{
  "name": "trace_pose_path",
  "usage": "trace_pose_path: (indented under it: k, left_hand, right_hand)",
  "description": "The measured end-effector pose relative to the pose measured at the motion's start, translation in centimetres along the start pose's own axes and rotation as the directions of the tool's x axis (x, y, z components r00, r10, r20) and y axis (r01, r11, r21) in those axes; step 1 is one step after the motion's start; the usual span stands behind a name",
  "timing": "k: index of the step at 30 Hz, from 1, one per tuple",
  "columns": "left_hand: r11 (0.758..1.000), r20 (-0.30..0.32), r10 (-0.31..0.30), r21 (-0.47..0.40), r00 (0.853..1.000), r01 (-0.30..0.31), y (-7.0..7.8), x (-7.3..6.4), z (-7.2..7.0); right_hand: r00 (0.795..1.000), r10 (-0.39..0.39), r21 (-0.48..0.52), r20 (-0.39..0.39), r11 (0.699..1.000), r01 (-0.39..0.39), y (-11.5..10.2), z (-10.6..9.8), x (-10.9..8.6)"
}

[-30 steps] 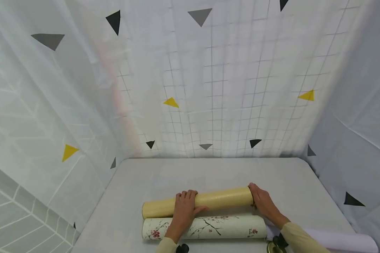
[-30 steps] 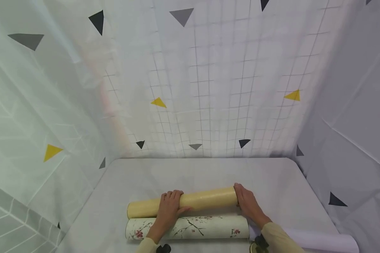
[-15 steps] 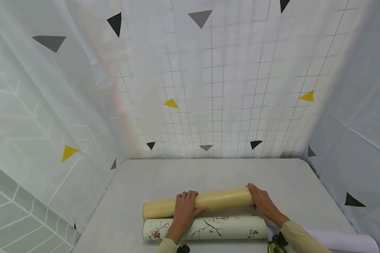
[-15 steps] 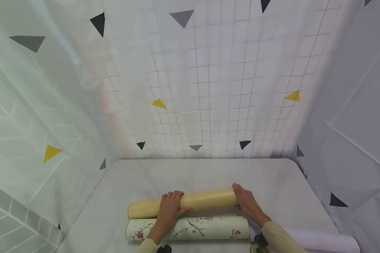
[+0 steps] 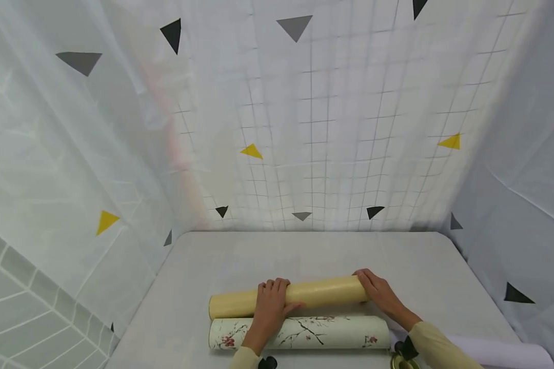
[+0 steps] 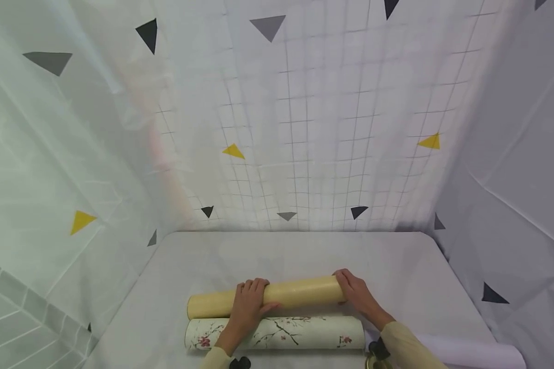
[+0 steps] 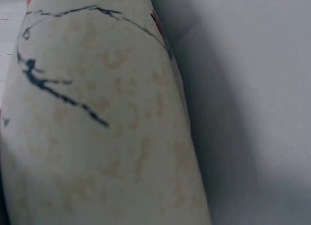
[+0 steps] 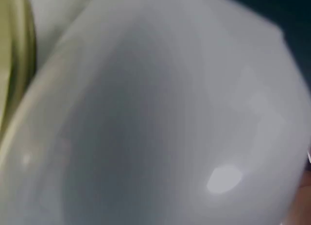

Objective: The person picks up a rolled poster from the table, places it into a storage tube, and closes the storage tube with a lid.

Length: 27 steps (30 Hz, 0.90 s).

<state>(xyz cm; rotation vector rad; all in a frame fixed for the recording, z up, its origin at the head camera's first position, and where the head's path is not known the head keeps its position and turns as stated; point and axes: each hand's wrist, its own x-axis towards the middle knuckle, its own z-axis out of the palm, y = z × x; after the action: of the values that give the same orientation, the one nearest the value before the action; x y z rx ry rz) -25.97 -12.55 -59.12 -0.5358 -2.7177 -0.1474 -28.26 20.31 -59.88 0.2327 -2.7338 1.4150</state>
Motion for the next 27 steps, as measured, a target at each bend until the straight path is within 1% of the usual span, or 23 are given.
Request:
trace_pose_path:
  k: [3, 5, 10, 14, 17, 21, 24, 27]
  left_hand:
    - [1.000, 0.010, 0.000, -0.002, 1.000, 0.000, 0.0, 0.1, 0.1]
    - [1.000, 0.012, -0.002, -0.001, 1.000, 0.002, 0.0, 0.1, 0.1]
    - [1.000, -0.006, -0.001, -0.031, 1.000, 0.001, 0.1, 0.1, 0.1]
    - [0.999, -0.015, -0.005, -0.051, 1.000, 0.004, 0.2, 0.2, 0.0]
    - [0.999, -0.007, -0.013, -0.050, 1.000, 0.013, 0.2, 0.2, 0.0]
    - [0.999, -0.009, -0.005, -0.040, 1.000, 0.005, 0.1, 0.2, 0.0]
    - [0.999, -0.010, 0.004, -0.053, 1.000, -0.004, 0.0, 0.3, 0.0]
    - [0.997, 0.008, 0.006, -0.074, 1.000, -0.005, -0.1, 0.3, 0.0]
  right_hand:
    - [1.000, 0.014, 0.006, 0.004, 1.000, -0.014, 0.0, 0.0, 0.1]
    - [0.999, 0.037, 0.017, 0.022, 0.999, -0.038, 0.0, 0.1, 0.2]
    - [0.992, 0.104, 0.017, 0.066, 0.994, -0.105, -0.3, 0.0, 0.3]
    - [0.989, 0.134, 0.022, 0.066, 0.991, -0.135, -0.8, 0.0, 0.3]
    - [0.983, 0.164, 0.045, 0.078, 0.985, -0.168, -1.1, 0.0, 0.3]
    - [0.970, 0.217, 0.095, 0.108, 0.969, -0.228, -1.3, 0.1, 0.4]
    - [0.964, 0.242, 0.135, 0.114, 0.957, -0.257, -1.4, 0.2, 0.6]
    - [0.959, 0.254, 0.175, 0.126, 0.946, -0.273, -1.4, 0.4, 0.7]
